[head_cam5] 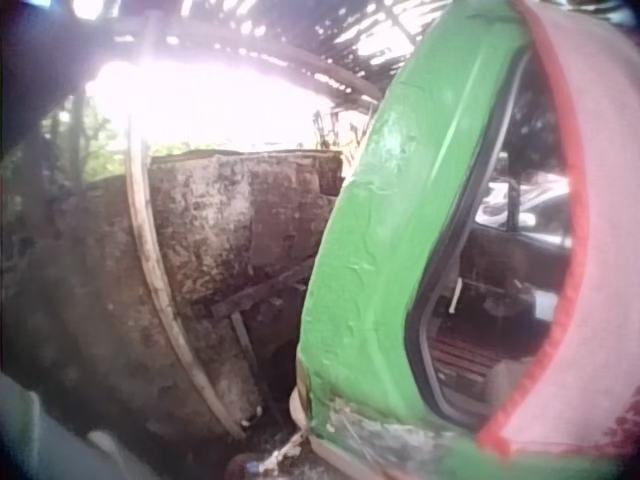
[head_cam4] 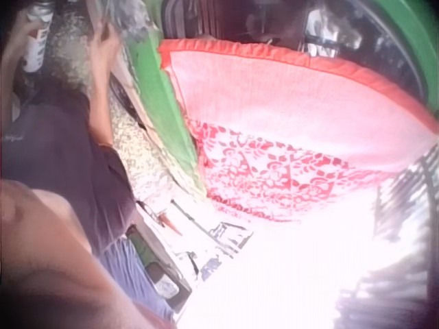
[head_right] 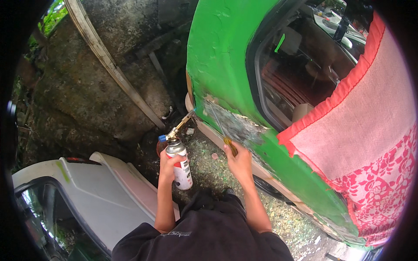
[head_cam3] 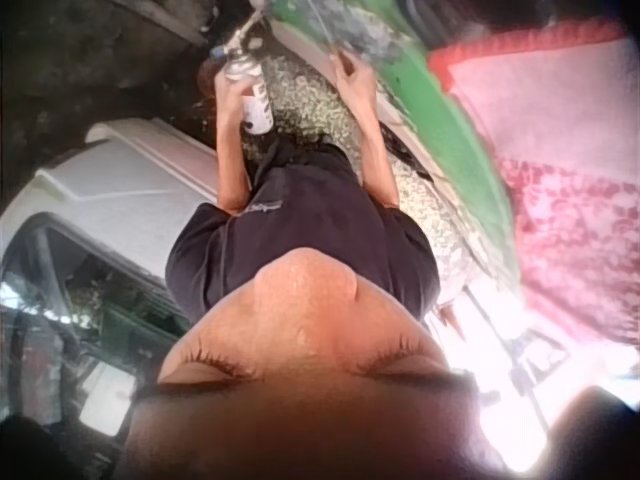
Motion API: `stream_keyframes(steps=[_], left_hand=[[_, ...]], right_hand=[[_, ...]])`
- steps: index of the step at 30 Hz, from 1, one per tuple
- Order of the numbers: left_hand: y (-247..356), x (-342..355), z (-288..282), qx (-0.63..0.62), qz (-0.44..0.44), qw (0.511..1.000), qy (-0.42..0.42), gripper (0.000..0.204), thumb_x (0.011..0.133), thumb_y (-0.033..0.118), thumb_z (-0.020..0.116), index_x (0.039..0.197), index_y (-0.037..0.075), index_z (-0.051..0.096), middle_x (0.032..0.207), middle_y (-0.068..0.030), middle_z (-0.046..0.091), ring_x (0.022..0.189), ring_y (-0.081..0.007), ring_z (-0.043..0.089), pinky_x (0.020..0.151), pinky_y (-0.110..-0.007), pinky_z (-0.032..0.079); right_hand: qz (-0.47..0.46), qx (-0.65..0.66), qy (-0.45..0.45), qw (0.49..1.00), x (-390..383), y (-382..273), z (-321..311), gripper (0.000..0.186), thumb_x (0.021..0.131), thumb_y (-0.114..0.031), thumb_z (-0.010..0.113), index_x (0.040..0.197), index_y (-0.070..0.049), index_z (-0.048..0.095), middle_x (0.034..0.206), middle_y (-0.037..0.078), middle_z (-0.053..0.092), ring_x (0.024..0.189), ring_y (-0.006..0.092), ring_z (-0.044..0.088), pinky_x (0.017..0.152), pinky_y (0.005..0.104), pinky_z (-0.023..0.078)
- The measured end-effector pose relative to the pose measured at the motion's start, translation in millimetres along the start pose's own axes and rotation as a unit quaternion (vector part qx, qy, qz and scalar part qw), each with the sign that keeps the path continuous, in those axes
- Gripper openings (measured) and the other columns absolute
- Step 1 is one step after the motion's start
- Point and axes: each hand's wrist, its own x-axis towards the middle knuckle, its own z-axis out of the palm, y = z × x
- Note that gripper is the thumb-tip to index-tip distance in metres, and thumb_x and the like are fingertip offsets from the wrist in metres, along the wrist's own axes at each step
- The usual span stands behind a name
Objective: The person uses a handheld blowtorch to apply heat to a damaged area on the side panel of a green car. They repeatedly direct the flame at the same spot while holding a scraper in the other hand, but do not scrape the surface during the clip.
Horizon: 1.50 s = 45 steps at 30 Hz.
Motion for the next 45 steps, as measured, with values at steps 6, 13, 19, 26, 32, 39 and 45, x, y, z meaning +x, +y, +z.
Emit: stream_keyframes(steps=[6, 13, 19, 26, 32, 39, 45], left_hand=[[-14.8, -2.3, -6.7, -0.002, -0.016, 0.999, 0.038, 0.029, 0.068, 0.004, 0.072, 0.096, 0.002, 0.064, 0.084, -0.0049, 0.068, 0.073, -0.0153, 0.064, 0.070, -0.031, 0.051], [-18.5, 0.5, 4.6, -0.010, -0.002, 1.000, 0.002, 0.033, 0.067, 0.002, 0.073, 0.100, 0.001, 0.065, 0.088, -0.0048, 0.069, 0.077, -0.0146, 0.065, 0.074, -0.031, 0.051], [-10.0, -1.1, 5.4, 0.006, 0.010, 1.000, -0.021, 0.033, 0.067, 0.002, 0.072, 0.098, 0.001, 0.064, 0.086, -0.0058, 0.069, 0.076, -0.0152, 0.066, 0.073, -0.031, 0.052], [-1.9, 3.9, 1.7, 0.003, 0.012, 1.000, -0.019, 0.033, 0.067, 0.003, 0.070, 0.099, 0.000, 0.063, 0.085, -0.0083, 0.069, 0.073, -0.0186, 0.068, 0.071, -0.033, 0.055], [4.3, 8.6, 1.2, 0.004, 0.013, 1.000, -0.018, 0.036, 0.066, 0.001, 0.071, 0.101, 0.001, 0.062, 0.086, -0.0062, 0.068, 0.077, -0.0156, 0.067, 0.075, -0.031, 0.053], [-0.4, 7.7, -1.3, 0.000, 0.012, 0.999, -0.035, 0.036, 0.065, 0.002, 0.072, 0.100, 0.001, 0.062, 0.085, -0.0059, 0.069, 0.076, -0.0151, 0.066, 0.074, -0.030, 0.052], [-3.7, 12.8, -0.6, 0.012, 0.008, 0.999, -0.029, 0.035, 0.066, 0.003, 0.072, 0.100, 0.001, 0.062, 0.083, -0.0056, 0.068, 0.074, -0.0151, 0.065, 0.072, -0.031, 0.052]], right_hand=[[-0.018, -0.038, 0.005, 0.999, 12.6, -3.8, 0.2, 0.029, 0.096, -0.021, 0.069, 0.113, 0.002, 0.070, 0.071, 0.020, 0.066, 0.057, 0.0272, 0.058, 0.061, 0.0382, 0.048], [-0.037, -0.025, 0.009, 0.999, 6.8, 23.2, 20.7, 0.030, 0.096, -0.023, 0.069, 0.107, 0.005, 0.069, 0.078, 0.024, 0.068, 0.065, 0.0345, 0.066, 0.064, 0.0408, 0.050], [0.035, 0.148, -0.042, 0.987, 1.1, 42.1, 31.0, 0.030, 0.101, -0.027, 0.064, 0.103, 0.002, 0.068, 0.068, 0.008, 0.061, 0.055, 0.0154, 0.054, 0.053, 0.0319, 0.041], [0.215, 0.415, -0.173, 0.867, 8.2, 13.2, 25.0, 0.031, 0.107, -0.034, 0.054, 0.102, -0.004, 0.059, 0.064, -0.004, 0.045, 0.040, 0.0023, 0.031, 0.036, 0.0221, 0.019], [0.250, 0.528, -0.164, 0.795, -7.6, 13.7, 30.0, 0.030, 0.107, -0.034, 0.054, 0.096, -0.006, 0.057, 0.063, -0.004, 0.043, 0.040, 0.0018, 0.029, 0.036, 0.0217, 0.018], [0.267, 0.543, -0.177, 0.776, -11.0, 12.9, 25.0, 0.029, 0.108, -0.034, 0.053, 0.097, -0.007, 0.056, 0.064, -0.004, 0.043, 0.039, 0.0019, 0.028, 0.035, 0.0215, 0.019], [0.258, 0.516, -0.177, 0.797, 10.4, 2.1, 33.6, 0.028, 0.107, -0.033, 0.055, 0.096, -0.007, 0.056, 0.064, -0.004, 0.045, 0.039, 0.0023, 0.028, 0.035, 0.0213, 0.017]])
